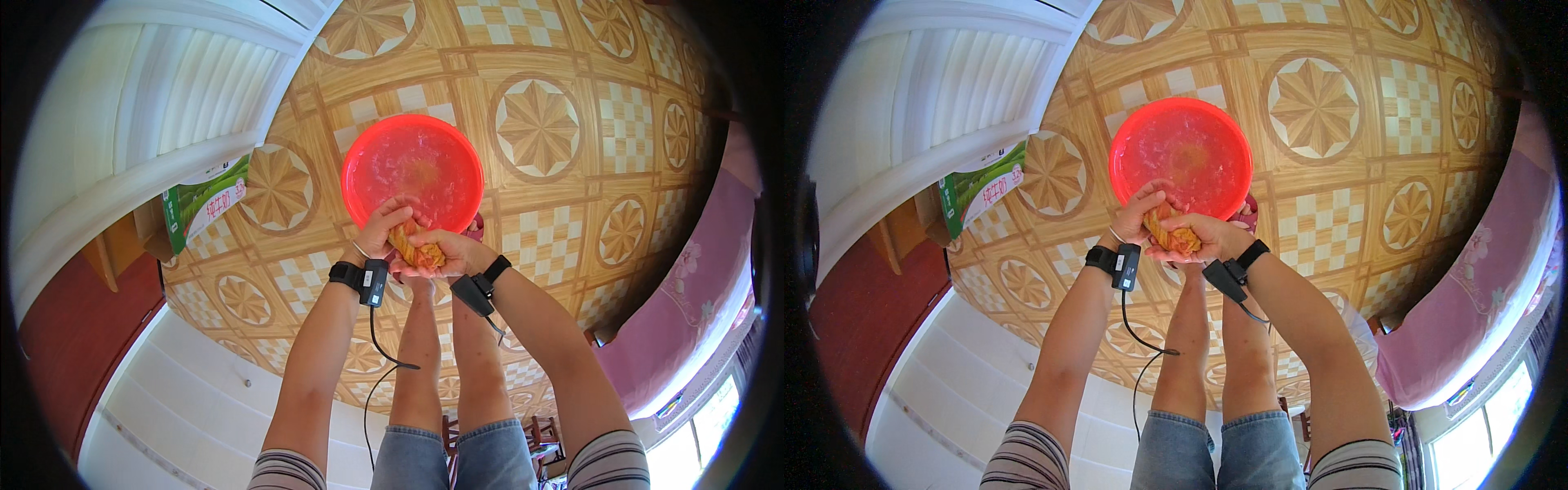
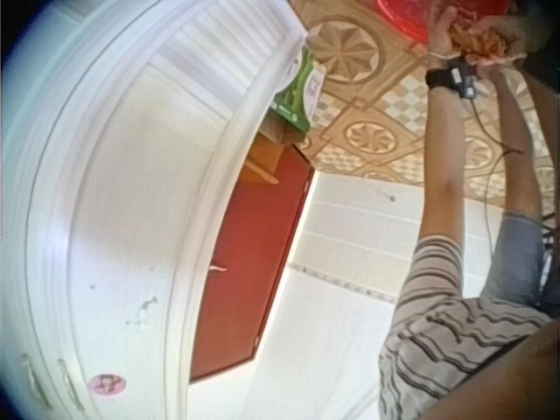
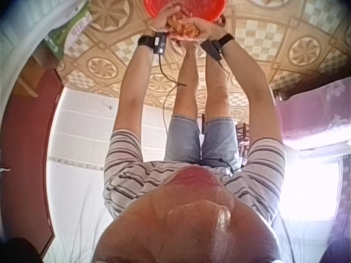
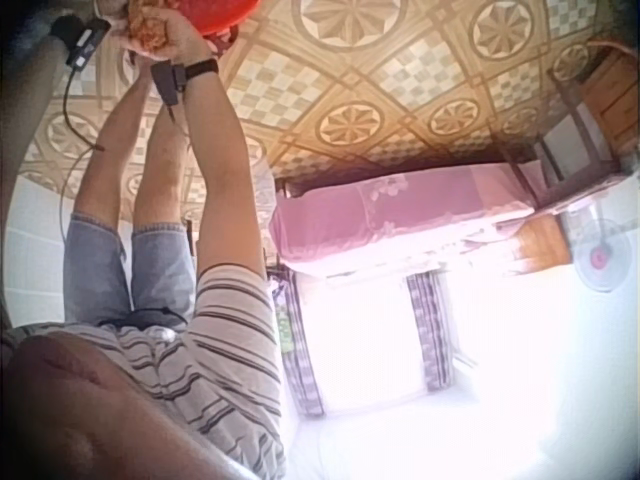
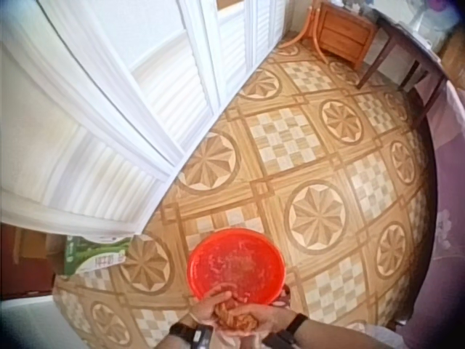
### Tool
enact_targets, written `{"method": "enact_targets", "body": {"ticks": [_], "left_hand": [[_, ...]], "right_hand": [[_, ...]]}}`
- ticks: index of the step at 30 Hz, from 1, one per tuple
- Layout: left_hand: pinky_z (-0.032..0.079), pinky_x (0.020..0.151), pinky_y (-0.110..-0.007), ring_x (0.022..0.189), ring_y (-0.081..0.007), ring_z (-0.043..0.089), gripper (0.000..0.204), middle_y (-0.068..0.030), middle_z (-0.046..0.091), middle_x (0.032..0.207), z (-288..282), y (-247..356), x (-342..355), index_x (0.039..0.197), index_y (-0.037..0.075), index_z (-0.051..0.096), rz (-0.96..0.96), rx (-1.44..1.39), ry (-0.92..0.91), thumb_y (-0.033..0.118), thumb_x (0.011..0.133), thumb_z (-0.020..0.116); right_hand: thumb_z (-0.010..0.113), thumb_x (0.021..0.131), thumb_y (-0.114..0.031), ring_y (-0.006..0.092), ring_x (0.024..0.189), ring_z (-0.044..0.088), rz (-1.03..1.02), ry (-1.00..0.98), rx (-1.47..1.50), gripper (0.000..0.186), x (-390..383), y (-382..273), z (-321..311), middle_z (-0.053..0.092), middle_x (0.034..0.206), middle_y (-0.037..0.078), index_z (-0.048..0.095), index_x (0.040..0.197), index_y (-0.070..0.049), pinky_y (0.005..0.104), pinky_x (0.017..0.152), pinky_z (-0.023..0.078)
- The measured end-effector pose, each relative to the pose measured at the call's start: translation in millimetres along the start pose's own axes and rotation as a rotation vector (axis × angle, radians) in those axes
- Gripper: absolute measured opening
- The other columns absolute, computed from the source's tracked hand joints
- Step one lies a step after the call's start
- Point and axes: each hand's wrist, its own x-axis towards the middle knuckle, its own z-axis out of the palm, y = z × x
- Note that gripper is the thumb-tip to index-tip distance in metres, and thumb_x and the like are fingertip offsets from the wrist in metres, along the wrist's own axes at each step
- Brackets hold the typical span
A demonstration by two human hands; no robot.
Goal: The person cleans a bedroom by vacuuming the floor near a bed and under a curtain, and subsequently washes a cleaning cloth in a red bucket filled with water before wiping the headboard and frame of the bed.
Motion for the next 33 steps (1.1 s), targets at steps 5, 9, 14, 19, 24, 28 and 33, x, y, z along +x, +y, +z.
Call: {"method": "enact_targets", "body": {"ticks": [5,9,14,19,24,28,33], "left_hand": [[0.051,0.067,-0.025,0.077,-0.0123,0.059,0.016,-0.0026,0.058,0.083,4.7,0.0,11.0,0.103,0.008,0.054,0.066,0.249,0.122,0.019,0.091,0.058],[0.046,0.071,-0.024,0.076,-0.0113,0.057,0.012,-0.0023,0.057,0.082,2.9,-2.3,22.0,0.097,0.006,0.053,0.163,0.39,0.213,0.013,0.09,0.059],[0.046,0.07,-0.025,0.074,-0.0116,0.056,0.017,-0.0013,0.057,0.083,-4.5,-5.6,32.8,0.1,0.007,0.053,0.258,0.62,0.317,0.019,0.09,0.059],[0.046,0.07,-0.031,0.074,-0.0169,0.058,0.018,-0.0069,0.059,0.08,-7.9,-15.1,44.3,0.098,0.004,0.053,0.436,1.025,0.579,0.018,0.088,0.054],[0.047,0.071,-0.034,0.074,-0.0211,0.059,0.017,-0.0095,0.061,0.079,-9.3,-13.4,44.0,0.097,0.003,0.053,0.37,1.214,0.74,0.018,0.09,0.05],[0.045,0.082,-0.034,0.087,-0.0228,0.06,0.021,-0.0086,0.063,0.09,5.7,1.0,27.6,0.103,0.004,0.051,0.259,0.831,0.559,0.021,0.094,0.045],[0.02,0.11,-0.033,0.132,-0.0201,0.03,0.047,-0.0116,0.038,0.138,71.9,21.7,-49.4,0.131,0.005,0.041,0.398,0.711,0.384,0.038,0.1,0.03]], "right_hand": [[0.066,0.082,-0.013,0.0093,0.06,0.049,-0.103,0.19,-0.402,0.023,-10.4,-3.4,26.6,0.056,0.077,0.004,0.057,0.1,-0.002,0.0207,0.047,0.039],[0.072,0.073,-0.015,0.0121,0.057,0.052,-0.318,0.511,-0.781,0.025,5.0,0.8,21.0,0.058,0.067,0.004,0.062,0.092,-0.002,0.026,0.05,0.041],[0.074,0.063,-0.021,0.0261,0.071,0.064,-0.467,0.89,-1.273,0.036,31.8,1.2,11.6,0.064,0.077,0.02,0.064,0.087,0.004,0.0345,0.064,0.05],[0.072,0.061,-0.021,0.0335,0.077,0.066,-0.526,1.013,-1.357,0.034,43.6,0.8,4.2,0.065,0.078,0.023,0.066,0.085,0.003,0.0399,0.07,0.053],[0.067,0.071,-0.03,0.0402,0.085,0.063,-0.378,1.103,-1.47,0.04,28.1,2.2,44.5,0.063,0.084,0.028,0.062,0.093,0.004,0.0464,0.073,0.05],[0.068,0.071,-0.03,0.04,0.085,0.063,-0.388,1.156,-1.518,0.046,22.3,6.1,53.1,0.064,0.086,0.026,0.058,0.104,0.001,0.047,0.074,0.05],[0.075,0.065,-0.026,0.04,0.085,0.062,-0.525,1.155,-1.387,0.062,-27.2,30.1,75.9,0.062,0.087,0.025,0.039,0.107,0.001,0.045,0.071,0.048]]}}
